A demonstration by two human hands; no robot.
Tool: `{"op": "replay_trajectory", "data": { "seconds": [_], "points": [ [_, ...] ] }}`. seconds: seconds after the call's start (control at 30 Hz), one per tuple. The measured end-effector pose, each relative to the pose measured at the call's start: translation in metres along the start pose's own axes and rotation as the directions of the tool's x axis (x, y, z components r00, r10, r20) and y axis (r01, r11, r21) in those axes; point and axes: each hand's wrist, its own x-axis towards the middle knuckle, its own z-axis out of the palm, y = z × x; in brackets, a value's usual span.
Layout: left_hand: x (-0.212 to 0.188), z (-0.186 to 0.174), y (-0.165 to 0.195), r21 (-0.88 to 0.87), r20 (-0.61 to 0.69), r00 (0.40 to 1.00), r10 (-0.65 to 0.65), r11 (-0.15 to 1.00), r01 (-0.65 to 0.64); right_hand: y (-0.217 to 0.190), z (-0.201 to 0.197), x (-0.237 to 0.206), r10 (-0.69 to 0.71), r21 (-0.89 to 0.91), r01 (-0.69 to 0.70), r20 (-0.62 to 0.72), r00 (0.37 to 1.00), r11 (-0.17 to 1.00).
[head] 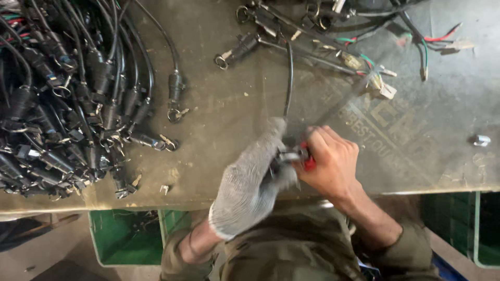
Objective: The person repeatedly picks up ignition switch assemblies from a pile on a metal table, uses pliers to strip or adjust the wires, and places the units back on the table. The person wears a glove on the left hand and handles the tools with the right hand.
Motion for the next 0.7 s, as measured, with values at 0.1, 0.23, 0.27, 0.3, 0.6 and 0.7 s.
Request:
{"op": "replay_trajectory", "data": {
  "seconds": [0.1, 0.23, 0.27, 0.3, 0.6, 0.7],
  "points": [
    [0.000, -0.011, 0.006, -0.310, 0.238, 0.968, -0.086, 0.937, 0.159, 0.018, 0.002, 0.007, -0.370, 0.147, 0.387, -0.133, 0.920, 0.910],
    [-0.001, -0.006, 0.004, -0.420, 0.280, 0.946, -0.166, 0.865, 0.276, 0.038, 0.004, 0.012, -0.325, 0.267, 0.289, 0.102, 0.940, 0.919],
    [-0.002, -0.004, 0.003, -0.399, 0.247, 0.954, -0.169, 0.880, 0.259, 0.039, 0.005, 0.010, -0.294, 0.266, 0.253, 0.125, 0.948, 0.930],
    [-0.003, -0.001, 0.001, -0.359, 0.189, 0.973, -0.130, 0.914, 0.191, 0.038, 0.006, 0.008, -0.260, 0.267, 0.215, 0.148, 0.954, 0.940],
    [-0.001, -0.014, -0.019, 0.483, -0.232, 0.972, 0.042, 0.872, 0.078, 0.023, -0.026, 0.025, -0.080, -0.356, 0.061, -0.038, 0.996, 0.932],
    [0.006, -0.078, -0.009, -0.155, -0.541, 0.833, -0.119, 0.987, 0.041, 0.032, -0.052, 0.037, -0.274, -0.449, 0.195, -0.118, 0.954, 0.872]
  ]
}}
